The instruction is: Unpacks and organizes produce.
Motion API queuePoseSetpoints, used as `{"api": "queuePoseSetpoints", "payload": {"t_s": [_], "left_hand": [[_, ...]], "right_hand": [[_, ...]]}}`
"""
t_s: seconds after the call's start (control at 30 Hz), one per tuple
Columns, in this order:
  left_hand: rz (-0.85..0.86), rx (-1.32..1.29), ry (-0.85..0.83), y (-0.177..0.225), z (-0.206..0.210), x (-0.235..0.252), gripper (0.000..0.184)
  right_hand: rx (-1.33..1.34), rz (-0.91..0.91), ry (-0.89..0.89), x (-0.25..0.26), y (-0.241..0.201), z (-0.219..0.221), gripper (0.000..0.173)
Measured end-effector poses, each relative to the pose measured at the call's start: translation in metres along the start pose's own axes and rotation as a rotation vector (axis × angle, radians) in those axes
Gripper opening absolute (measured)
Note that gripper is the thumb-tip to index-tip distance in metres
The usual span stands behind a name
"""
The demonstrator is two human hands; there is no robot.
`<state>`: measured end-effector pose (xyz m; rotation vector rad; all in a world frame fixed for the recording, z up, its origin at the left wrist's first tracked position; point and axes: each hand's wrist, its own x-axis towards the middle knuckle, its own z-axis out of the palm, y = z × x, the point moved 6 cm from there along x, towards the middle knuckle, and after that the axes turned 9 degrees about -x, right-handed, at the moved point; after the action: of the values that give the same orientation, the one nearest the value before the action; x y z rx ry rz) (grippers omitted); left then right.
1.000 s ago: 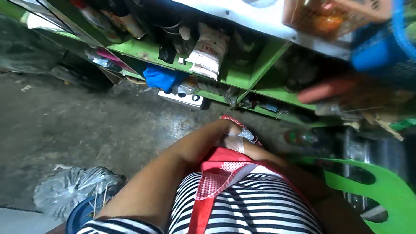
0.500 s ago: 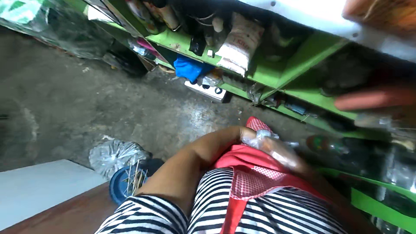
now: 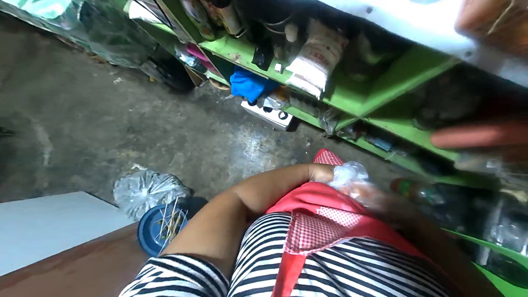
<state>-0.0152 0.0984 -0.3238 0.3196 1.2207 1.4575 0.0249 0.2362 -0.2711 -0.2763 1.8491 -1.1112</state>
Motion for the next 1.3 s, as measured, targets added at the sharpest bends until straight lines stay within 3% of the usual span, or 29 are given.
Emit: {"api": "queuePoseSetpoints", "payload": {"t_s": [0.07, 0.13, 0.23, 0.37, 0.43, 0.5, 0.57, 0.63, 0.83, 0.93, 1.0, 1.03, 1.1, 1.13, 1.3], "left_hand": [[0.019, -0.053, 0.057, -0.005, -0.005, -0.002, 0.018], [0.021, -0.115, 0.107, -0.008, -0.008, -0.005, 0.015], [0.010, -0.107, 0.159, -0.004, -0.010, -0.018, 0.015], [0.046, -0.167, 0.180, 0.004, -0.007, -0.034, 0.013], [0.068, -0.109, 0.139, 0.008, -0.005, -0.036, 0.014], [0.080, 0.015, 0.080, 0.014, -0.001, -0.039, 0.026], [0.116, 0.059, 0.053, 0.021, 0.003, -0.042, 0.024], [0.119, 0.095, 0.038, 0.026, 0.007, -0.046, 0.026], [0.111, -0.018, 0.144, 0.038, 0.004, -0.045, 0.021], [0.087, -0.184, 0.235, 0.052, 0.008, -0.048, 0.017], [0.052, -0.279, 0.316, 0.063, 0.011, -0.053, 0.016], [0.032, -0.334, 0.344, 0.065, 0.012, -0.055, 0.017], [0.000, -0.408, 0.379, 0.068, 0.015, -0.055, 0.017], [-0.007, -0.425, 0.383, 0.071, 0.018, -0.054, 0.018], [0.011, -0.336, 0.353, 0.105, 0.030, -0.034, 0.017]], "right_hand": [[0.089, 0.053, -0.010, 0.006, 0.005, 0.001, 0.034], [0.351, 0.052, 0.040, 0.004, 0.009, 0.003, 0.032], [0.617, -0.086, 0.078, 0.003, 0.014, 0.008, 0.034], [0.493, -0.343, 0.066, -0.013, -0.002, 0.011, 0.045], [0.476, -0.372, 0.015, -0.024, -0.003, 0.012, 0.051], [0.460, -0.340, 0.036, -0.028, -0.007, 0.014, 0.051], [0.449, -0.225, 0.158, -0.019, -0.004, 0.016, 0.030], [0.399, -0.062, 0.251, -0.006, 0.007, 0.018, 0.023], [0.638, 0.023, 0.150, -0.001, 0.001, 0.014, 0.018], [0.722, 0.013, 0.096, 0.000, -0.011, 0.009, 0.026], [0.597, -0.039, 0.159, -0.002, -0.026, 0.001, 0.023], [0.398, -0.090, 0.223, -0.003, -0.036, -0.004, 0.020], [0.039, -0.173, 0.332, -0.007, -0.050, -0.012, 0.029], [-0.008, -0.205, 0.380, -0.008, -0.049, -0.017, 0.030], [0.269, -0.223, 0.522, -0.025, -0.046, -0.039, 0.027]]}}
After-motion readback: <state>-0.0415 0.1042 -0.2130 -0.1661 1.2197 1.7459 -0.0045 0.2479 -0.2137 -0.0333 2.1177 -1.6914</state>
